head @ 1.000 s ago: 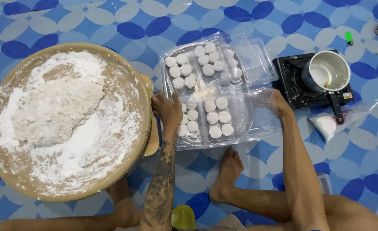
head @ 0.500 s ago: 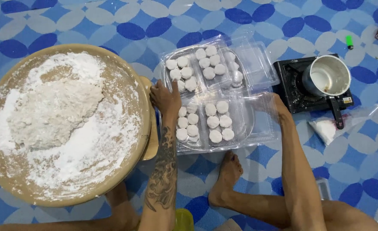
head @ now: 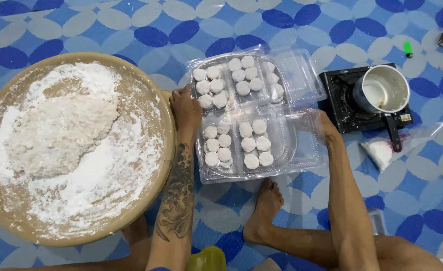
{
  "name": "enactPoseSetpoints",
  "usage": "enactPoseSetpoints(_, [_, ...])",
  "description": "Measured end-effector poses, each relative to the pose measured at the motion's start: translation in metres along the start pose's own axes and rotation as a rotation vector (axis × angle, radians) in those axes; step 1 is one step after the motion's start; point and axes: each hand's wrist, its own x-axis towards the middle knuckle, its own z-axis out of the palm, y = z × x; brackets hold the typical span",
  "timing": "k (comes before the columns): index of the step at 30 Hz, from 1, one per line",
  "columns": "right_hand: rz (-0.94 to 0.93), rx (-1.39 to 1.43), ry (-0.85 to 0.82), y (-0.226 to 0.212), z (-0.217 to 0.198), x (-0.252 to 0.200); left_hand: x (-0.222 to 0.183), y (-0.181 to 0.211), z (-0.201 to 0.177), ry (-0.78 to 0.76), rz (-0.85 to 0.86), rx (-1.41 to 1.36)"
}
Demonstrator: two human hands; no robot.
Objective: Shaping dough into small balls and placing them into plastic containers.
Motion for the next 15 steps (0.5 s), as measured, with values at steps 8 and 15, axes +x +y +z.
enactPoseSetpoints(8, [-0.016, -0.092, 0.060, -0.006, 0.016, -0.008, -0.006, -0.015, 0.011, -0.006, -0.103, -0.134])
enactPoseSetpoints(15, [-0.022, -0.086, -0.031, -0.038, 0.040, -0.024, -0.030, 0.017, -0.023, -0.174, -0.263, 0.050])
